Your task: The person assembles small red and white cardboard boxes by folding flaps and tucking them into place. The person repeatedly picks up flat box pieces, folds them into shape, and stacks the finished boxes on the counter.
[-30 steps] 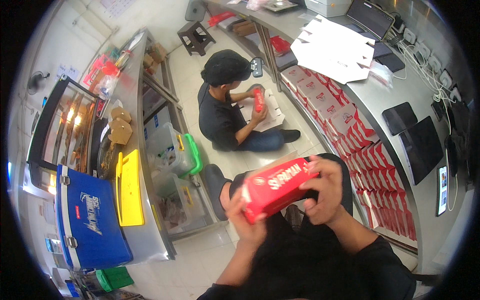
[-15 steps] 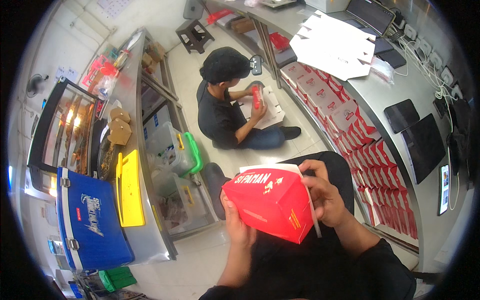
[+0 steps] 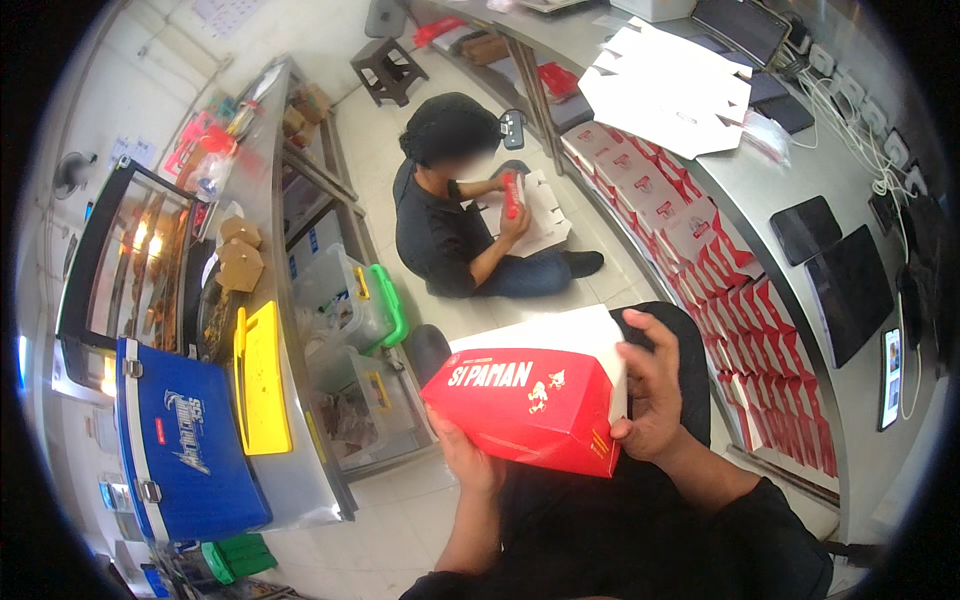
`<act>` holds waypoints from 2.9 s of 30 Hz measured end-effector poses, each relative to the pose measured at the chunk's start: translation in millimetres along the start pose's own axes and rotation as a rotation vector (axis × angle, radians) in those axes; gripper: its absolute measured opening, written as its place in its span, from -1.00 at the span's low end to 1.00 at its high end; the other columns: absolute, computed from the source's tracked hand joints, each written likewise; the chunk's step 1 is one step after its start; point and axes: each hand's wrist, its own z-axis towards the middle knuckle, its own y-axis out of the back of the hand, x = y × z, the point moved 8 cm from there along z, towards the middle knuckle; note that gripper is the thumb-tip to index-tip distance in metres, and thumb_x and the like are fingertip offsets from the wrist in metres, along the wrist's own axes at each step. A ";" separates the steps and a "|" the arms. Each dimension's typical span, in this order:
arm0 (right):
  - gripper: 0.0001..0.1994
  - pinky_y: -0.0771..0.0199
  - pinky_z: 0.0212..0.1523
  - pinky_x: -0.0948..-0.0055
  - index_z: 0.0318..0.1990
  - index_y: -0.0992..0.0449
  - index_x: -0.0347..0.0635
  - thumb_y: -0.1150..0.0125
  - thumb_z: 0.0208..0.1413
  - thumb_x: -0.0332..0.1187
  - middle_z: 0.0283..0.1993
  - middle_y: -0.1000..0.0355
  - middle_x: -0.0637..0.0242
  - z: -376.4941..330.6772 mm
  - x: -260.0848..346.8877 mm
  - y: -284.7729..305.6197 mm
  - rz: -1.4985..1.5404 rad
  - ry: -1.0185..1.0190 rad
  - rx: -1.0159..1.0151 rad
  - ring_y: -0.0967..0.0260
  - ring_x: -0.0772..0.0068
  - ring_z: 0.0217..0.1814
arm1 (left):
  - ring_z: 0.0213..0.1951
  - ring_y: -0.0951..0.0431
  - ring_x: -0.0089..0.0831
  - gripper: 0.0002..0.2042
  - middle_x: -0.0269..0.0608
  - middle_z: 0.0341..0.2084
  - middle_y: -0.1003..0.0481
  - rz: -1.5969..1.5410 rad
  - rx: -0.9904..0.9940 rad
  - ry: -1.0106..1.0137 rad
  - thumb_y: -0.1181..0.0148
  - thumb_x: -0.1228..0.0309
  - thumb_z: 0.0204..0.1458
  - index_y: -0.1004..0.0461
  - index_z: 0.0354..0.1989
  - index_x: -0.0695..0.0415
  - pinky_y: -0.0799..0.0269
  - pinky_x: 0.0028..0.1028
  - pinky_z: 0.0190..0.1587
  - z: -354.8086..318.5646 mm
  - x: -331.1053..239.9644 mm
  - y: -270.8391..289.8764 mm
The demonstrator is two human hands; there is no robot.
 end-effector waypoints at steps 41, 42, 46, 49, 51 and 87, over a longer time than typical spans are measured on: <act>-0.38 -0.62 -0.06 0.41 0.21 -0.56 -0.18 -0.62 -0.07 -0.29 0.10 -0.49 0.17 4.1 -28.7 19.3 -0.045 -0.337 0.573 -0.56 0.30 -0.02 | 0.16 -0.57 -0.08 -0.41 0.15 0.05 -0.55 0.145 0.498 -0.080 -0.48 0.29 0.10 -0.35 0.22 0.27 -0.42 -0.15 0.29 2.0 -19.9 -7.1; -0.38 -0.62 -0.01 0.38 0.21 -0.56 -0.17 -0.61 -0.06 -0.28 0.13 -0.49 0.15 4.9 -28.0 19.6 -0.051 -0.345 0.582 -0.57 0.24 0.01 | 0.15 -0.57 -0.09 -0.37 0.13 0.07 -0.54 0.123 0.459 -0.100 -0.52 0.32 0.05 -0.33 0.23 0.25 -0.38 -0.11 0.32 2.0 -20.8 -6.8; -0.28 -0.33 0.37 -0.01 0.34 -0.44 -0.09 -0.56 -0.02 -0.21 0.30 -0.40 0.11 15.0 -18.6 14.1 -0.335 -0.225 0.596 -0.37 0.06 0.37 | 0.16 -0.55 -0.13 -0.23 0.03 0.10 -0.51 0.227 0.396 -0.269 -0.65 0.40 -0.13 -0.31 0.26 0.21 -0.21 0.07 0.44 3.1 -31.1 -15.0; -0.21 0.03 0.54 -0.25 0.41 -0.33 -0.05 -0.52 -0.01 -0.17 0.40 -0.31 0.11 17.2 -3.9 -13.9 -0.563 -0.034 0.696 -0.16 0.03 0.54 | 0.11 -0.57 -0.10 -0.27 -0.03 0.05 -0.56 0.445 0.461 -0.444 -0.67 0.38 -0.19 -0.40 0.20 0.15 -0.37 -0.02 0.26 -1.4 -36.9 -34.4; -0.23 0.16 0.59 -0.27 0.42 -0.31 -0.13 -0.47 0.03 -0.20 0.42 -0.30 0.13 9.5 0.1 -37.2 -0.513 0.048 0.762 -0.17 0.03 0.54 | 0.10 -0.55 -0.06 -0.27 -0.09 -0.01 -0.60 0.596 0.556 -0.579 -0.67 0.35 -0.25 -0.45 0.18 0.07 -0.41 -0.04 0.18 -7.4 -39.8 -53.2; -0.45 -0.63 0.05 -0.38 0.41 -0.31 0.30 -0.16 0.26 -0.29 0.23 -0.23 0.34 57.3 -407.4 170.3 -1.891 -0.388 0.480 -0.23 0.18 0.32 | -0.29 -0.22 -0.40 -0.81 -0.33 -0.37 -0.40 -0.862 0.725 -0.013 -0.21 0.26 0.34 -0.44 -0.34 0.00 -0.12 -0.38 -0.28 19.7 -183.2 -107.1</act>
